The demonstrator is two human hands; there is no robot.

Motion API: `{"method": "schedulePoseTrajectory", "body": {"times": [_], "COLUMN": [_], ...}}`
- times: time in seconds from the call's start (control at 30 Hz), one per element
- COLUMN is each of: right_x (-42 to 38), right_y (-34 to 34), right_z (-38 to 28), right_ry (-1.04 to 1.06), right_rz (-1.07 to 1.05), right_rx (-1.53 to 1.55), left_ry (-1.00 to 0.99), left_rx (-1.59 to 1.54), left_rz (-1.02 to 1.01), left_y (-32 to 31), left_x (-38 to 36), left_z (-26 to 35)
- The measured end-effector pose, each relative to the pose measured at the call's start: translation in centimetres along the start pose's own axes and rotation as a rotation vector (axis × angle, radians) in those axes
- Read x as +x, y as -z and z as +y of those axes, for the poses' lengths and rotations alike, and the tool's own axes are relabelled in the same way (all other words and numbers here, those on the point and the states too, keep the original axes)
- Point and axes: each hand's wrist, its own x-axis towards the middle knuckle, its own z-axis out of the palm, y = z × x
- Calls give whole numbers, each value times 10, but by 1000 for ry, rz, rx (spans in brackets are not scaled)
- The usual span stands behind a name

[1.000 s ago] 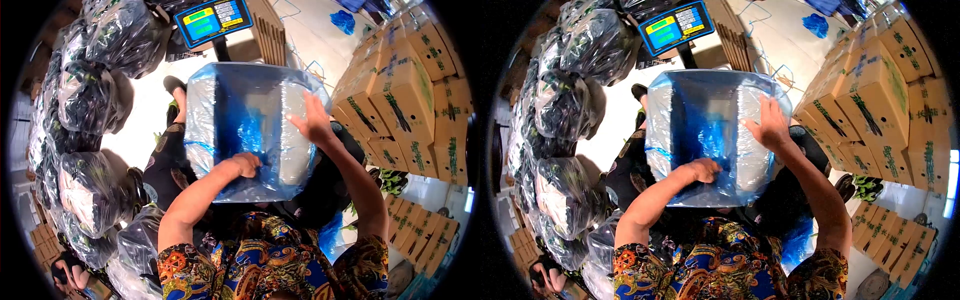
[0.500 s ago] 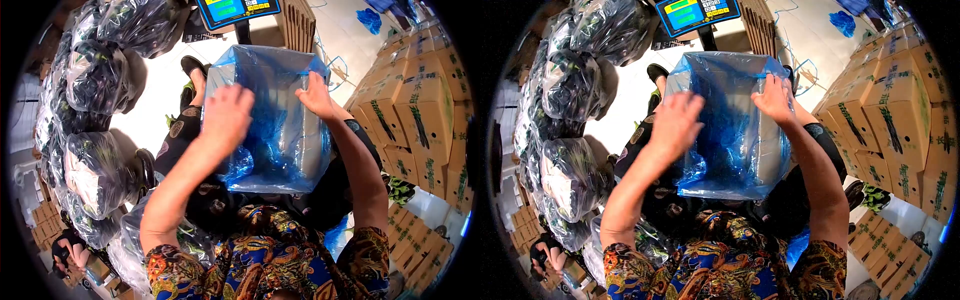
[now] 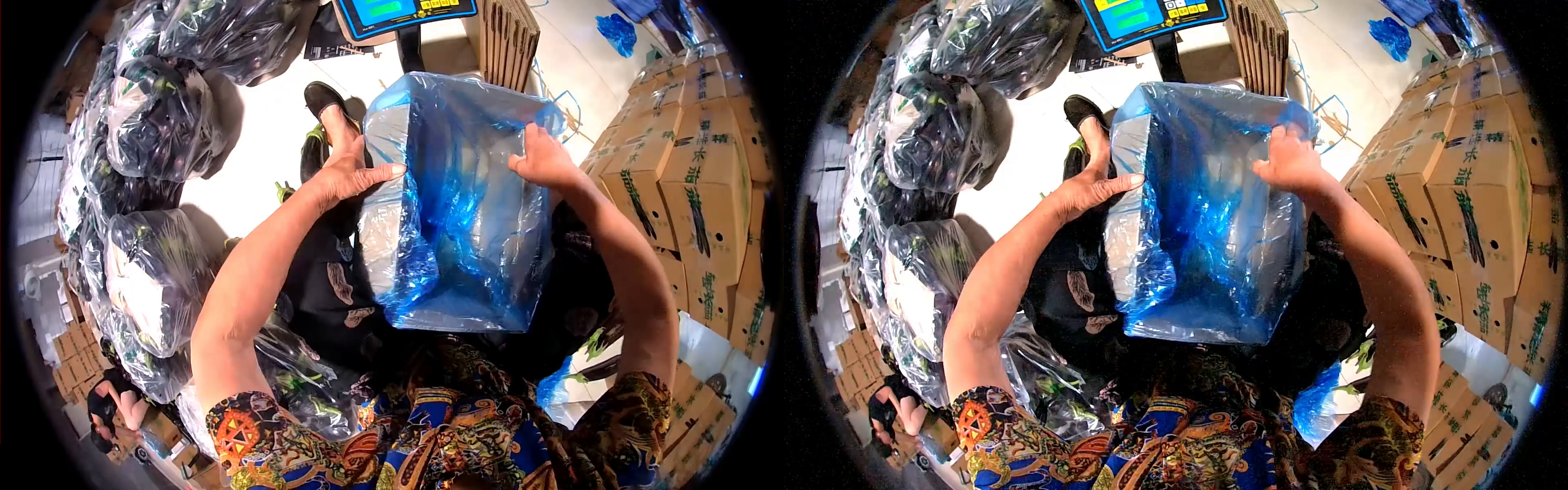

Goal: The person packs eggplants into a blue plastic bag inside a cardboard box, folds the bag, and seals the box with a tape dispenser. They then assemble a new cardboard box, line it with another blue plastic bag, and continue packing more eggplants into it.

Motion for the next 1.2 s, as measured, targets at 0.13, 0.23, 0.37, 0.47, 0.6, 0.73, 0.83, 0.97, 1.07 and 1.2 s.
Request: {"method": "schedulePoseTrajectory", "body": {"times": [0.13, 0.23, 0.37, 0.47, 0.6, 0.73, 0.83, 0.97, 1.07, 1.2], "right_x": [-58, -86, -51, 16, 65, 85, 34, 29, 48, 25], "right_y": [37, 58, -34, -116, -164, -205, -145, -197, -245, -180], "right_z": [-31, -84, -98, -100, -83, -18, -37, 31, 76, 18], "right_ry": [414, 336, 711, 687, 180, 872, 767, 500, 328, 597], "right_rz": [251, -225, -375, -223, -107, 157, -149, -354, -502, -321], "right_rx": [-456, -120, 91, -762, -128, 32, 48, 10, 110, 54], "left_ry": [80, 114, 288, 151, 250, -131, -48, 134, 280, 451], "left_rx": [-219, -325, -381, -447, -169, -53, -348, -347, -380, -643], "left_rz": [-120, -176, -141, -130, -33, 140, 327, 611, 729, 834], "left_y": [4, 4, 6, 2, 8, 21, 47, 67, 46, -22], "left_x": [-5, 2, 8, 12, -6, -9, -66, -185, -264, -304], "left_z": [10, -7, -15, -38, 8, -31, -47, -68, -119, -176]}}
